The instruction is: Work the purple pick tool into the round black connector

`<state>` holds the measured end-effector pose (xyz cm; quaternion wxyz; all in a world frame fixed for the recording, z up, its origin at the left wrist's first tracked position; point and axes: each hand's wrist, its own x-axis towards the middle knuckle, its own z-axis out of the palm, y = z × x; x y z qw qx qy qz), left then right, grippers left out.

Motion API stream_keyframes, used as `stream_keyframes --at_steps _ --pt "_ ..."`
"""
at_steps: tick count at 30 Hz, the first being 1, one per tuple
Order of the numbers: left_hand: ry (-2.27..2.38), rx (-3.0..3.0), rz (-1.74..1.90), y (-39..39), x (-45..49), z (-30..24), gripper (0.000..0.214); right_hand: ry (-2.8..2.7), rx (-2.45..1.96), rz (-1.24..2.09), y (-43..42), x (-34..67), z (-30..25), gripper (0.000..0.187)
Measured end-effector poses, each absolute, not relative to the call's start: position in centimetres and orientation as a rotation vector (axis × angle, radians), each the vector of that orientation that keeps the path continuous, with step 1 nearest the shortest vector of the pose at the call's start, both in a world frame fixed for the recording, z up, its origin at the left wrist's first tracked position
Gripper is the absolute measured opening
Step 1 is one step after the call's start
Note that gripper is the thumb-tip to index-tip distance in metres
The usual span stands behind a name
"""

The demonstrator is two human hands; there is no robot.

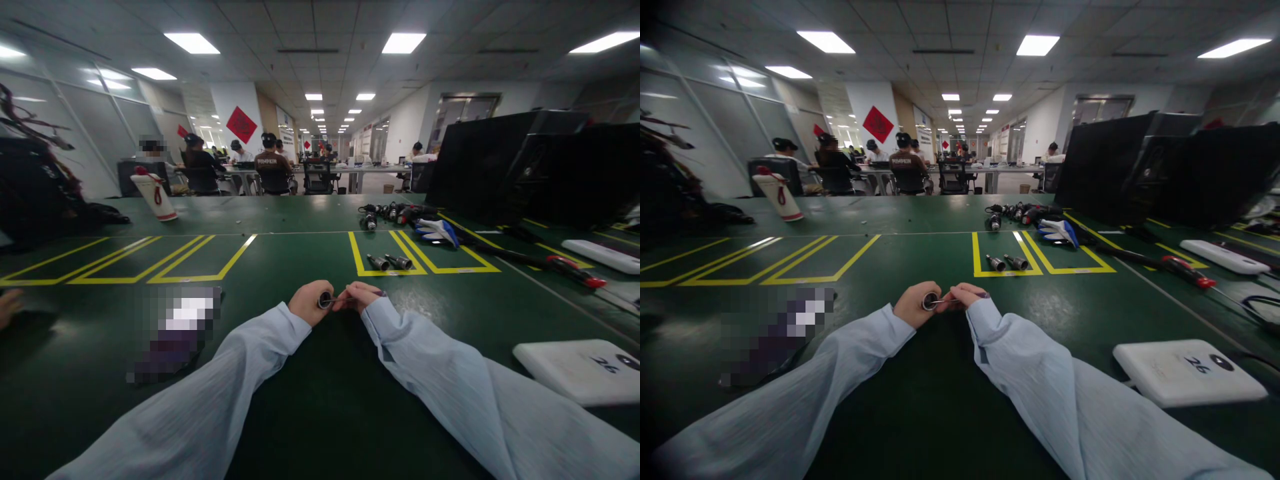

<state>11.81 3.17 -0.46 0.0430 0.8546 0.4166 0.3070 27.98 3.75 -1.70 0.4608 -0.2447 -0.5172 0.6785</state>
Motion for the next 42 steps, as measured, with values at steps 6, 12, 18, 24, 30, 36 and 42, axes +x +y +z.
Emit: stream_keyframes --at_steps 6,12,18,24,30,36,42 --pt "1.427 2.726 0.743 2.9 11.9 -0.1 0.006 -1.429 -0.72 1.406 3.0 28.3 -1.3 0.027" --pt "1.524 2.789 0.513 2.5 12.2 0.2 0.009 -1.457 -0.794 1.307 2.5 28.2 -0.9 0.026" --pt "1.48 2.8 0.473 2.4 12.2 0.5 0.009 -1.354 -0.776 1.565 3.3 28.3 -1.3 0.024" --pt "1.374 2.783 0.583 2.5 11.9 0.3 0.007 -1.269 -0.677 1.765 4.0 28.5 -1.2 0.026" --pt "1.319 2.745 0.7 2.8 11.9 -0.1 0.006 -1.242 -0.611 1.841 3.8 28.4 -0.9 0.026" --pt "1.457 2.755 0.576 2.5 12.0 0.2 0.007 -1.281 -0.713 1.612 3.4 28.5 -1.2 0.027" --pt "1.478 2.793 0.482 2.3 12.1 0.3 0.008 -1.37 -0.765 1.575 3.2 28.1 -1.4 0.026"
